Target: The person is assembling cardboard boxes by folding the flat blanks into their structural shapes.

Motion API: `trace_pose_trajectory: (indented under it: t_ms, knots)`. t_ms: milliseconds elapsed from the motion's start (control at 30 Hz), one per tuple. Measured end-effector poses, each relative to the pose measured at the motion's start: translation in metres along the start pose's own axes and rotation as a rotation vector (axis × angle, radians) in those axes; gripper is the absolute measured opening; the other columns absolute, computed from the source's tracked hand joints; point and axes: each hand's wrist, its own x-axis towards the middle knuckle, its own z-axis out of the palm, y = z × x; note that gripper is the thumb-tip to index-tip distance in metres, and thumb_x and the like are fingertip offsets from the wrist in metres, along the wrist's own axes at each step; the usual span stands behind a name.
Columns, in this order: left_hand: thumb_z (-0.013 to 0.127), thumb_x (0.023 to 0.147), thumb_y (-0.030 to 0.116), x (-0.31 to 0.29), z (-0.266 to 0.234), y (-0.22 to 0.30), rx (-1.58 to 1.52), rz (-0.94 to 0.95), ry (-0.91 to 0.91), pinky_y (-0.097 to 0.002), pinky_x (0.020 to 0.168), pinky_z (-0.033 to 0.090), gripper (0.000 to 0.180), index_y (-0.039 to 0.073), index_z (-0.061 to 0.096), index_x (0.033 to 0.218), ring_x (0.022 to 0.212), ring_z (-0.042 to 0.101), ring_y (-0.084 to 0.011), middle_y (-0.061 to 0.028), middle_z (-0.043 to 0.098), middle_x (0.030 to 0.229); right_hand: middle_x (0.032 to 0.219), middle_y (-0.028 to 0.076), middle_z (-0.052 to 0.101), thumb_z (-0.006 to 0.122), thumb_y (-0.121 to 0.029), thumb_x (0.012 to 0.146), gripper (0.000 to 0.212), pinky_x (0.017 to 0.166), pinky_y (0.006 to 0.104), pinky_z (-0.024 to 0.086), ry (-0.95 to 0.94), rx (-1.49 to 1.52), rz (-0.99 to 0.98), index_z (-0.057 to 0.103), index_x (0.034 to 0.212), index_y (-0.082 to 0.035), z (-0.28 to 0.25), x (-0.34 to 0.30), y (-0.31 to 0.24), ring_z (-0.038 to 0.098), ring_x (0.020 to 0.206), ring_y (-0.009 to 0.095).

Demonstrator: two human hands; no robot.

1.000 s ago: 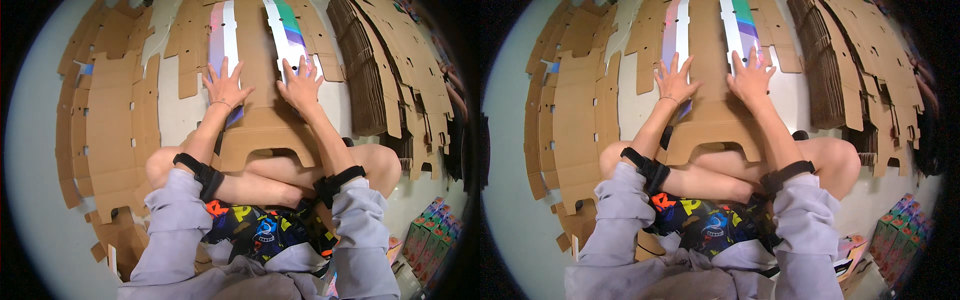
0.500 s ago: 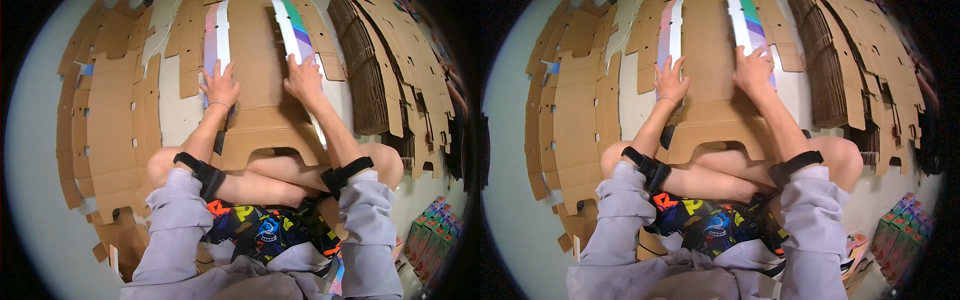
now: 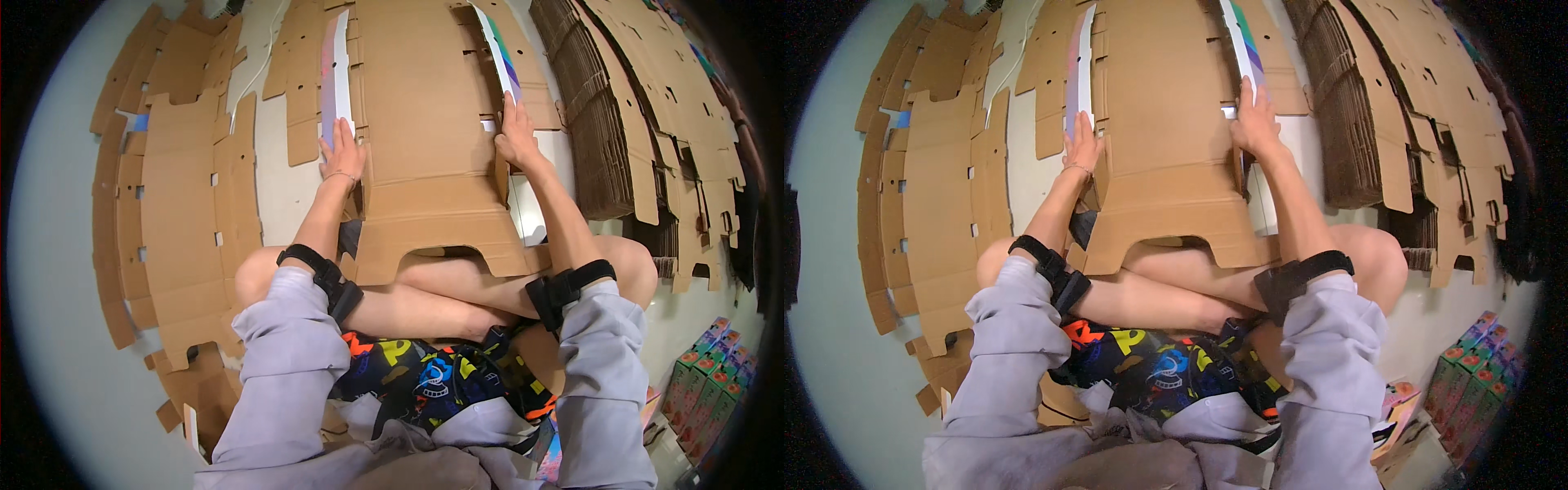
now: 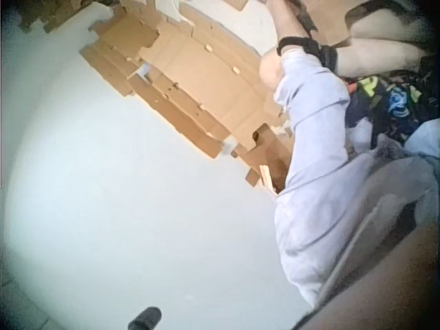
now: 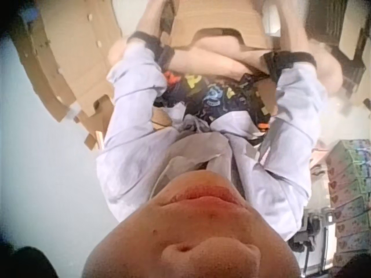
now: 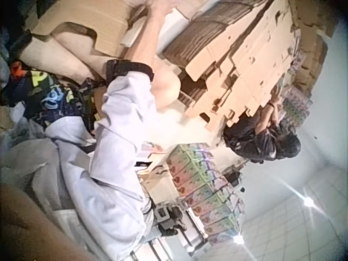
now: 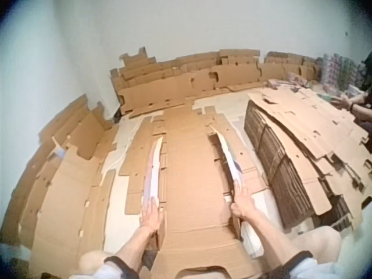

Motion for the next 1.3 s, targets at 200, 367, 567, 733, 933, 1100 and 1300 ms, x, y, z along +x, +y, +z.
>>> trace_pose_trajectory:
  t_ms: [200,367,567,733,933,1100,1300]
  knots:
    - [0.042,0.085,0.043,0.007,0.0,-0.004,0.071,0.028,-0.065,-0.0653,0.098,0.02,0.076,0.017,0.001,0.143,0.133,-0.001,-0.046,-0.0003,-0.002,0.15,0.149,0.013,-0.002,0.05,-0.049,0.08,0.08,0.099,0.0654,0.015,-0.285,0.046,0.2,0.004,0.143,-0.029,-0.011,0.003,-0.021,0.003,0.134,0.042]
    - [0.041,0.086,0.048,0.0,-0.003,0.011,0.048,0.04,-0.131,-0.0609,0.103,0.014,0.077,0.015,0.001,0.143,0.134,-0.001,-0.043,-0.0038,-0.001,0.15,0.149,0.01,-0.009,0.035,-0.071,0.076,0.084,0.101,0.0651,0.006,-0.505,-0.196,0.225,0.002,0.143,-0.031,0.001,0.012,-0.004,-0.004,0.135,0.041]
    - [0.046,0.086,0.042,0.033,0.002,-0.044,-0.121,0.3,-0.056,-0.046,0.108,0.012,0.071,0.009,0.017,0.141,0.136,0.013,-0.0284,-0.0132,0.014,0.147,0.141,0.023,0.024,0.038,-0.036,0.09,0.05,0.106,0.0459,0.017,-0.207,0.03,-0.086,0.03,0.138,-0.026,0.008,0.017,0.035,0.018,0.132,0.038]
    - [0.054,0.082,0.039,0.027,-0.009,-0.043,-0.147,0.392,0.021,-0.0399,0.107,0.02,0.069,0.007,0.028,0.138,0.132,0.024,-0.0295,-0.0151,0.025,0.143,0.137,0.019,0.032,0.052,-0.028,0.085,0.051,0.103,0.0437,0.026,-0.114,0.051,0.05,0.038,0.134,-0.026,-0.002,0.005,0.022,0.028,0.126,0.036]
    - [0.063,0.075,0.037,0.043,-0.027,-0.05,-0.232,0.372,-0.101,-0.0368,0.104,0.028,0.07,0.007,0.038,0.133,0.128,0.032,-0.0298,-0.0161,0.034,0.137,0.13,0.017,0.039,0.056,-0.03,0.083,0.049,0.1,0.0431,0.032,-0.207,0.101,-0.006,0.043,0.13,-0.024,-0.018,0.015,0.024,0.035,0.122,0.036]
    - [0.072,0.067,0.029,0.044,-0.045,-0.037,-0.179,0.427,-0.22,-0.0344,0.102,0.032,0.07,0.01,0.045,0.129,0.122,0.038,-0.0303,-0.0143,0.041,0.13,0.126,0.023,0.04,0.056,-0.028,0.082,0.057,0.1,0.0416,0.032,-0.225,0.079,-0.132,0.034,0.135,-0.02,-0.018,0.016,0.042,0.038,0.118,0.038]
    - [0.076,0.06,0.031,0.032,-0.043,-0.027,0.306,0.407,-0.082,-0.0391,0.095,0.041,0.074,0.019,0.048,0.127,0.111,0.046,-0.0314,-0.0093,0.043,0.127,0.128,0.023,0.036,0.059,-0.025,0.08,0.063,0.099,0.0414,0.034,-0.448,-0.079,-0.21,0.031,0.136,-0.019,-0.04,0.025,0.027,0.04,0.116,0.038]
